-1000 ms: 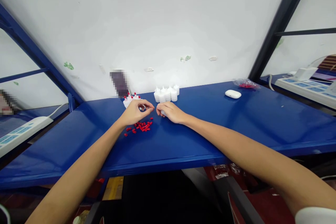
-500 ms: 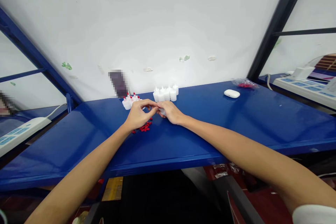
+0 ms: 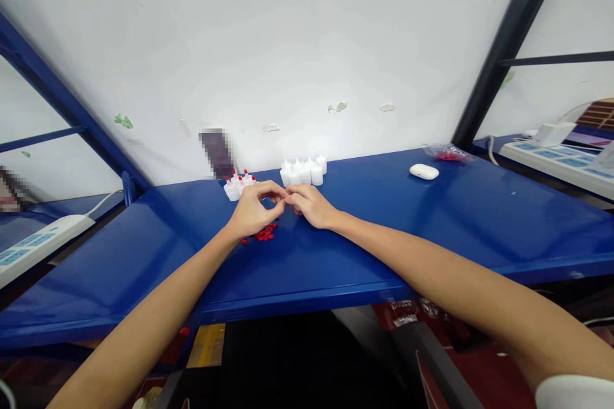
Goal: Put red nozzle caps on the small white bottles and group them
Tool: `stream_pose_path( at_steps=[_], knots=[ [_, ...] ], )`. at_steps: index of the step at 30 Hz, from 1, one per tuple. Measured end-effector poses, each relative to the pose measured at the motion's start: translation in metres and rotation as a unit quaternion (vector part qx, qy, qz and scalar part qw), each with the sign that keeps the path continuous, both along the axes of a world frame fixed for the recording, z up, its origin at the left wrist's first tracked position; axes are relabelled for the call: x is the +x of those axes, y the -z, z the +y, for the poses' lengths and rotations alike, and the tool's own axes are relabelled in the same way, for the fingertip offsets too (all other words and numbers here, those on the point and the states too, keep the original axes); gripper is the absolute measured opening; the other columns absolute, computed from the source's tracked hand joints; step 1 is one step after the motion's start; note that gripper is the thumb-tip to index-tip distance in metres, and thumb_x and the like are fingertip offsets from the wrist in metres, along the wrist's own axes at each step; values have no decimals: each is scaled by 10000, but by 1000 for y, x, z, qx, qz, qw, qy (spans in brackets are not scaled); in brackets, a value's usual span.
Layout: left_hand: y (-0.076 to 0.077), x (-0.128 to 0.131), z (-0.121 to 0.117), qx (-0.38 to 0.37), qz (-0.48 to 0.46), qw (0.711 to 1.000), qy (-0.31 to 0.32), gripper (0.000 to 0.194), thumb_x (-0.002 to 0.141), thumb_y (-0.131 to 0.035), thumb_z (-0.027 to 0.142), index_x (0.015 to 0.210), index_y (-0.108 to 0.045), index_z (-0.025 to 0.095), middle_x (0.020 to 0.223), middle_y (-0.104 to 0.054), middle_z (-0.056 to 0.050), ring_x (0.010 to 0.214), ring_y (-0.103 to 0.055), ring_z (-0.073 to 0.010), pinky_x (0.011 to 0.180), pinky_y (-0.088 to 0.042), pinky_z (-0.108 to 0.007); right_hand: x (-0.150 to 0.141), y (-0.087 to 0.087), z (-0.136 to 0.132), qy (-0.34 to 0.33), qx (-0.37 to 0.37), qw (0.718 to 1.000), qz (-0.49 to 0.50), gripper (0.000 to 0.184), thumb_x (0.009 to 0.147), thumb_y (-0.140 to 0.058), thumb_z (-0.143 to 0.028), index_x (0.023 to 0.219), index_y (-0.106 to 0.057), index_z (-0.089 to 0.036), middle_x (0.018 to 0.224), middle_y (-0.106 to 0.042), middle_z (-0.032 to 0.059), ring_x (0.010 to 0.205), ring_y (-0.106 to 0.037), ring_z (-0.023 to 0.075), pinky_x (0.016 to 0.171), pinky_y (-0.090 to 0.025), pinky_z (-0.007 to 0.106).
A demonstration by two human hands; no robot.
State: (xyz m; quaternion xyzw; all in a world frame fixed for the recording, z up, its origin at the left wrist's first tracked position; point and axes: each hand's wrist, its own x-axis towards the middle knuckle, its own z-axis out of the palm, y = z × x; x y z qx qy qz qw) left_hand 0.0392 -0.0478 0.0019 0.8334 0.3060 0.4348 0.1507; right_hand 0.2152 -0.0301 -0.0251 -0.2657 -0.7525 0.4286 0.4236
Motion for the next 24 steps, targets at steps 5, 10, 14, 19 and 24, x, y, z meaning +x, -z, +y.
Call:
stream_pose_path(
  at_steps=[5,10,14,19,24],
  knots=[
    [-1,2,-2,-2,16,1000,15,160,763,-561,89,822,-695,154,780,-659,-32,693,-580,-125,681,-494,-263,1,3,3,-31,-5,1000,1,231,884,-484,-355,877,-611,-163,636,-501,-27,566,-461,126,551,-369,264],
    [0,2,-1,4,32,999,14,110,783,-601,110,828,-693,150,789,-639,-34,700,-569,-127,683,-483,-267,-1,3,4,-22,-41,999,17,138,842,-507,-280,830,-590,-170,598,-476,-42,500,-432,107,486,-327,249],
    [1,1,0,5,52,998,23,76,811,-635,179,849,-699,164,857,-597,-39,749,-558,-136,701,-483,-269,-3,2,1,-17,-26,999,16,104,834,-465,-223,838,-562,-185,580,-448,-59,470,-391,97,468,-309,242],
    [2,2,3,-17,38,999,32,109,857,-599,227,888,-686,170,899,-563,-44,766,-541,-138,704,-476,-267,-4,0,-4,12,2,1000,15,153,900,-468,-337,874,-527,-198,608,-483,-53,499,-439,108,492,-341,244],
    [-2,-19,19,-57,-27,997,-41,181,901,-563,341,900,-613,167,793,-591,-15,711,-546,-136,664,-444,-259,3,-4,1,78,19,996,-34,244,936,-406,-414,1039,-513,-221,591,-497,-60,537,-478,145,583,-380,278]
  ],
)
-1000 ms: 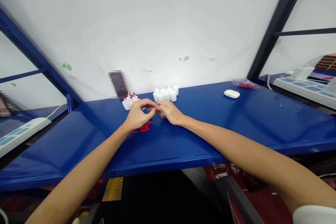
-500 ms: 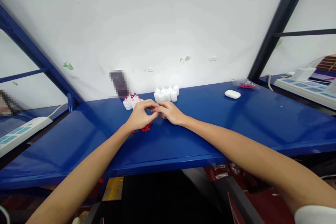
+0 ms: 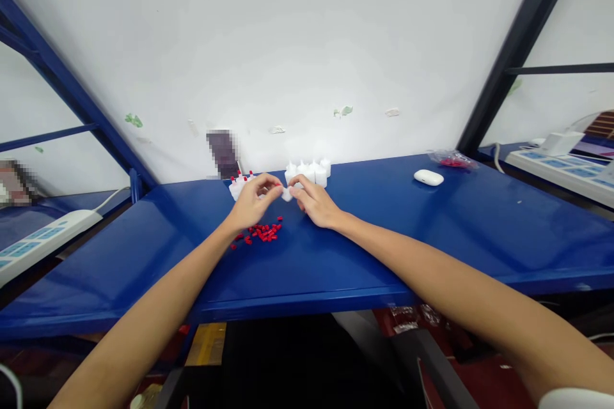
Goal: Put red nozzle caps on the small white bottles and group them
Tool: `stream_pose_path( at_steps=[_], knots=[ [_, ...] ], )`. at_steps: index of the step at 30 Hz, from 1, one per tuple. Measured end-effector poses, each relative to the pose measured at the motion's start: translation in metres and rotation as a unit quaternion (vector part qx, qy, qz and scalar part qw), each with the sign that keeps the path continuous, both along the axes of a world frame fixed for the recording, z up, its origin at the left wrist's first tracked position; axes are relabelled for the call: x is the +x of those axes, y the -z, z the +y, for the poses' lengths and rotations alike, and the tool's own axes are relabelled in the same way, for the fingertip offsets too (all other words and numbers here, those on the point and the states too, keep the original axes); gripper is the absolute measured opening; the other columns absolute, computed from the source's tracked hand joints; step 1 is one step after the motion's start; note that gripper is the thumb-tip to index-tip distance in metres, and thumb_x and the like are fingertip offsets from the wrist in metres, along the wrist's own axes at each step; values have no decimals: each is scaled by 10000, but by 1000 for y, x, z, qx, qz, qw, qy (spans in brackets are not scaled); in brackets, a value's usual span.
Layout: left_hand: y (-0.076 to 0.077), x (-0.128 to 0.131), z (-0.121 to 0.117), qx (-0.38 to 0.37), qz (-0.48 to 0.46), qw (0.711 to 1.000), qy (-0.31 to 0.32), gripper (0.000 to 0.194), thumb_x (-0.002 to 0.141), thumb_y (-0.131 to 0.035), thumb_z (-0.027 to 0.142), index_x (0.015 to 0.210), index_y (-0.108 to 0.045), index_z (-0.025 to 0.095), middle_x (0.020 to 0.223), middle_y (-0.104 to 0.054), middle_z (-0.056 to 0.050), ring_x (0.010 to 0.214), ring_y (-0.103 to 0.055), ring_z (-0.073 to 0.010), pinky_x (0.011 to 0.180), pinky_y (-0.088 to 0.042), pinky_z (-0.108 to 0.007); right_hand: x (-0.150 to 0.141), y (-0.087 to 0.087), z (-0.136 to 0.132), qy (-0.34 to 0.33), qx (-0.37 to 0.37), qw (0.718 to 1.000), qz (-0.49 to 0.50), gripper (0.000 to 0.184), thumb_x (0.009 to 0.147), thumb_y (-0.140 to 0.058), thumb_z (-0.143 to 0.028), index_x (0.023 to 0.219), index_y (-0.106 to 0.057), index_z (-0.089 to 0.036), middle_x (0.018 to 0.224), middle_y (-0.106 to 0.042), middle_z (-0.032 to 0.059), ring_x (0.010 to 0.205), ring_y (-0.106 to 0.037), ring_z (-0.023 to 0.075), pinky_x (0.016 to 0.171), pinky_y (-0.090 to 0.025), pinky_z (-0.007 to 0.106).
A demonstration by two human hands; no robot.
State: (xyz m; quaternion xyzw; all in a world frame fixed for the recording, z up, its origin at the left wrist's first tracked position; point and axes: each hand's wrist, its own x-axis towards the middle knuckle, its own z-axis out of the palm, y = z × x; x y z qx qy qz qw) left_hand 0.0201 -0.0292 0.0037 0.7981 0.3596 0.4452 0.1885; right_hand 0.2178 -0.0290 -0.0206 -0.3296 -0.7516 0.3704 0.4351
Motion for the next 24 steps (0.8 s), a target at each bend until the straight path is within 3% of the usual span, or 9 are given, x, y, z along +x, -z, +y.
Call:
stream_pose_path(
  at_steps=[2,5,10,12,16,20,24],
  knots=[
    [-3,-19,7,5,12,999,-52,189,911,-531,349,874,-585,172,733,-581,5,652,-519,-128,629,-416,-255,5,-2,5,36,32,999,0,202,898,-427,-332,1037,-520,-219,626,-499,-46,607,-494,162,647,-386,298],
    [-5,-46,14,25,102,989,-103,185,892,-537,344,832,-588,177,638,-542,28,569,-471,-119,588,-368,-260,13,-3,16,90,69,993,28,228,810,-436,-212,1025,-510,-221,749,-519,-13,689,-489,174,693,-382,313],
    [1,-64,22,20,243,964,-107,129,807,-601,294,749,-641,186,539,-511,37,513,-470,-125,566,-333,-270,32,-9,42,209,160,963,53,269,706,-430,-133,953,-485,-224,912,-522,36,853,-503,202,792,-398,342],
    [4,-63,24,20,276,955,-103,110,786,-612,281,765,-671,190,567,-548,22,528,-490,-135,565,-330,-274,41,-11,55,241,160,954,82,274,690,-436,-131,942,-481,-227,915,-518,40,901,-506,209,824,-401,350],
    [2,-60,22,31,292,946,-133,123,773,-638,306,813,-683,199,615,-597,-1,565,-530,-163,577,-331,-284,53,-16,82,232,82,956,157,242,662,-433,-130,878,-454,-237,810,-511,13,826,-533,192,799,-423,339],
    [-4,-58,15,32,242,951,-189,201,849,-586,404,855,-621,206,621,-597,2,580,-547,-179,593,-328,-290,47,-22,103,192,56,964,177,187,639,-431,-152,807,-449,-231,737,-499,-4,764,-540,179,776,-424,329],
    [-10,-61,13,-18,149,974,-167,287,927,-487,507,913,-467,221,605,-555,40,579,-527,-166,598,-333,-284,35,-21,114,175,32,969,170,197,622,-419,-166,806,-449,-230,699,-504,-16,724,-533,172,759,-411,324]
  ],
)
